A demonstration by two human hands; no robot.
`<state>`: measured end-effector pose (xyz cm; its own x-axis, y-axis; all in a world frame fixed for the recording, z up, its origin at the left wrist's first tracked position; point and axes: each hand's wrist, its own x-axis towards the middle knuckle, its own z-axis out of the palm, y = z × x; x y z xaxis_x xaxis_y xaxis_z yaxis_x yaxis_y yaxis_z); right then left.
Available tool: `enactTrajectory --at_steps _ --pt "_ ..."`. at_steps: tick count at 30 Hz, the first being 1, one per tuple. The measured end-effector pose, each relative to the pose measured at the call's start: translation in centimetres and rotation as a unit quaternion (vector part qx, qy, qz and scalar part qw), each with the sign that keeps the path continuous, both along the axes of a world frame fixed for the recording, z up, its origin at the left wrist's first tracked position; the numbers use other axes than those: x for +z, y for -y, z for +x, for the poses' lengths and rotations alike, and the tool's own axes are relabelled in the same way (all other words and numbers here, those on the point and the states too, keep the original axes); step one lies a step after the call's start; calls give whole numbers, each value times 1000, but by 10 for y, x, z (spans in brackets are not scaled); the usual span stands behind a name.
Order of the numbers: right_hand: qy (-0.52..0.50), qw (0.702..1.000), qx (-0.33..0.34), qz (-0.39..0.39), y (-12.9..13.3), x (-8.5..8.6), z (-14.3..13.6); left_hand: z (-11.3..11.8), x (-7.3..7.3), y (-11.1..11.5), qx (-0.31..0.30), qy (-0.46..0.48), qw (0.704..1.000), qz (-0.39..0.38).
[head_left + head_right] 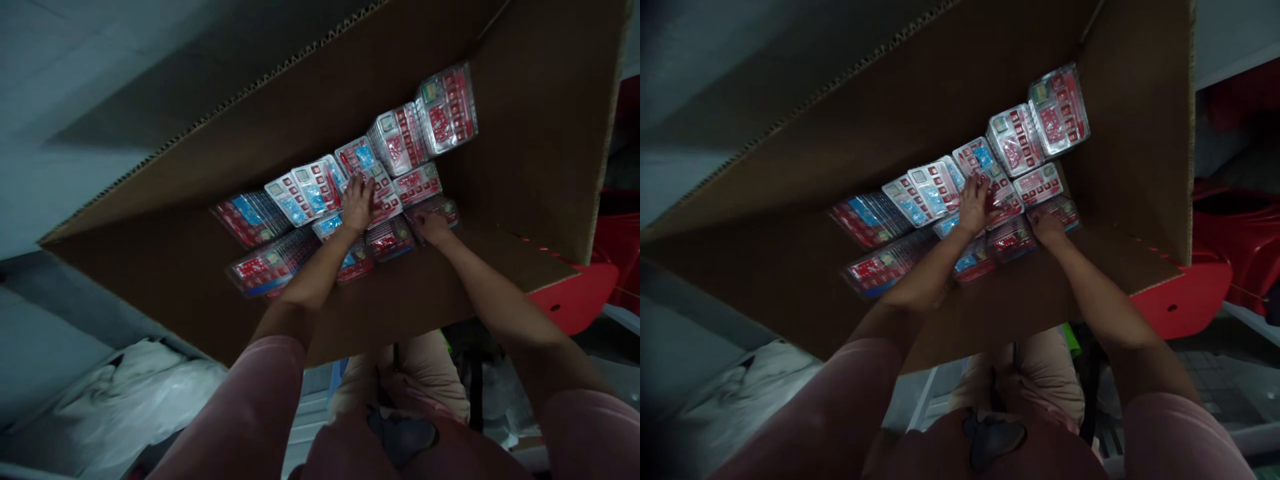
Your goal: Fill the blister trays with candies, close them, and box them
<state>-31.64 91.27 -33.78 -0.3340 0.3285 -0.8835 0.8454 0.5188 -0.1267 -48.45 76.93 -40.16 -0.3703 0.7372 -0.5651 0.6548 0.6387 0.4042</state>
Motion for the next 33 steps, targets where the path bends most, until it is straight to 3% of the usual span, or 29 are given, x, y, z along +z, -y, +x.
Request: enactTrajectory --at_steps 3,5,13,19,24,28,33 --pt "-4 1000 -25 -11 1 5 -6 -25 -14 -19 -2 -14 999 -39" --pt "-20 999 -30 -27 2 7 -5 -28 -18 -24 -31 -11 998 -54" --pt "-63 996 -39 -57 4 4 -4 13 -10 -1 -99 20 992 -73" --pt "-75 993 -55 -66 4 3 -4 30 -17 6 -27 24 994 -108" --pt "-81 993 -57 -68 7 0 0 34 -11 2 -24 37 994 -100" --pt "-83 993 -60 -65 7 1 -2 10 0 6 0 -21 999 -46" --pt "-84 994 -45 -59 7 4 -4 -41 -2 11 147 -167 973 -65"
